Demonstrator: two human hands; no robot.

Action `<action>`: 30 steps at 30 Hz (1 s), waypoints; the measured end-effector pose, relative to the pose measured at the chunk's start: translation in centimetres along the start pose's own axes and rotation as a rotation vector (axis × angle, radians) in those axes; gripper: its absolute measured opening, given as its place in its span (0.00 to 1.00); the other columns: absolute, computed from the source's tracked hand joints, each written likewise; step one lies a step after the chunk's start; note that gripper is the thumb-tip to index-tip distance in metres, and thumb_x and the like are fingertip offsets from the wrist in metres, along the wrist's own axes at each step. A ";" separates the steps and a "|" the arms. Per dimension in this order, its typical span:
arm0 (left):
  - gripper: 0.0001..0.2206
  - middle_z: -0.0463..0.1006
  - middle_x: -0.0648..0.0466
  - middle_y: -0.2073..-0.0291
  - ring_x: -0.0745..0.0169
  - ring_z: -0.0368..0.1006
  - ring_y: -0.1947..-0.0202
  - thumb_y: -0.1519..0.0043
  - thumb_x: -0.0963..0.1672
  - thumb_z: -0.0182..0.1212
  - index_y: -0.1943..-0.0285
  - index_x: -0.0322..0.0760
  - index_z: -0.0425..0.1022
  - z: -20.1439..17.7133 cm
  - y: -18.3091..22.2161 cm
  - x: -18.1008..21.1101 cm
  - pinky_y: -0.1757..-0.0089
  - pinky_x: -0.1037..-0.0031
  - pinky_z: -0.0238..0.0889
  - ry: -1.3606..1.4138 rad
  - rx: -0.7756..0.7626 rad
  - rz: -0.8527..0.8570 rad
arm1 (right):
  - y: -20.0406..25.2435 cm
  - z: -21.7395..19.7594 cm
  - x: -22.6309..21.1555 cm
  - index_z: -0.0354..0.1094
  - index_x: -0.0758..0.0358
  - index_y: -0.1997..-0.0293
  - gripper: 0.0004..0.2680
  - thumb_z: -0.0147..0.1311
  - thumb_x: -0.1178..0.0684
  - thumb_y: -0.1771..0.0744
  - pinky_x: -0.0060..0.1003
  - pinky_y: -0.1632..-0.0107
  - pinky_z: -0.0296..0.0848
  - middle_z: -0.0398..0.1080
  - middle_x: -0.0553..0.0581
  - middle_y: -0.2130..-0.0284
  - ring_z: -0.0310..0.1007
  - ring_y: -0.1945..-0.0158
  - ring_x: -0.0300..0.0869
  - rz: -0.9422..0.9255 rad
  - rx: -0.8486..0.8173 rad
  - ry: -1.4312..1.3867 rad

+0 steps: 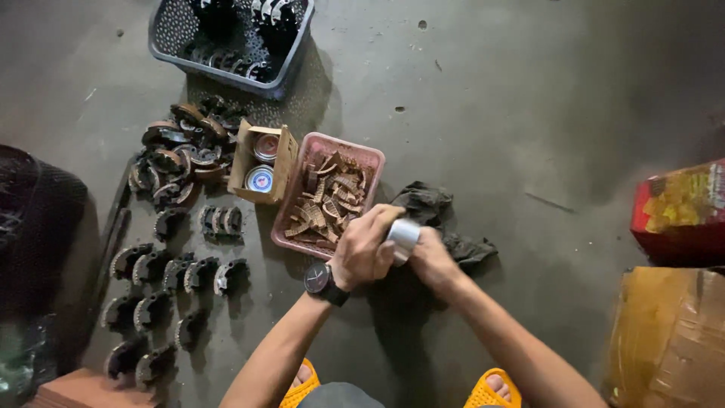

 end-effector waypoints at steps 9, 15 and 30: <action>0.21 0.75 0.39 0.73 0.40 0.73 0.73 0.23 0.46 0.38 0.59 0.21 0.72 2.6 3.7 -3.9 0.67 0.60 0.66 0.268 -0.195 -0.706 | 1.2 0.9 -13.5 0.64 0.66 0.70 0.08 0.61 0.59 0.42 0.46 0.66 0.72 0.69 0.61 0.73 0.73 0.70 0.54 -0.806 -0.056 1.398; 0.14 0.75 0.39 0.70 0.38 0.75 0.71 0.27 0.45 0.44 0.57 0.28 0.71 1.2 0.7 2.1 0.66 0.58 0.67 -0.029 -0.051 -0.273 | 2.2 0.7 -7.5 0.67 0.68 0.65 0.08 0.59 0.55 0.39 0.41 0.64 0.73 0.71 0.60 0.71 0.75 0.69 0.50 -0.760 0.063 1.026; 0.26 0.76 0.38 0.67 0.35 0.74 0.64 0.20 0.53 0.44 0.58 0.26 0.74 4.8 4.5 -3.6 0.60 0.59 0.71 0.239 -0.176 -0.597 | 3.1 -1.5 -12.1 0.67 0.67 0.71 0.06 0.58 0.56 0.37 0.40 0.67 0.72 0.69 0.57 0.76 0.71 0.72 0.44 -0.655 0.050 1.252</action>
Point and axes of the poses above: each hand's wrist, its own y-axis away from the middle knuckle, its own z-axis out of the palm, x = y × z, the point moved 1 cm from there along -y, towards the middle knuckle
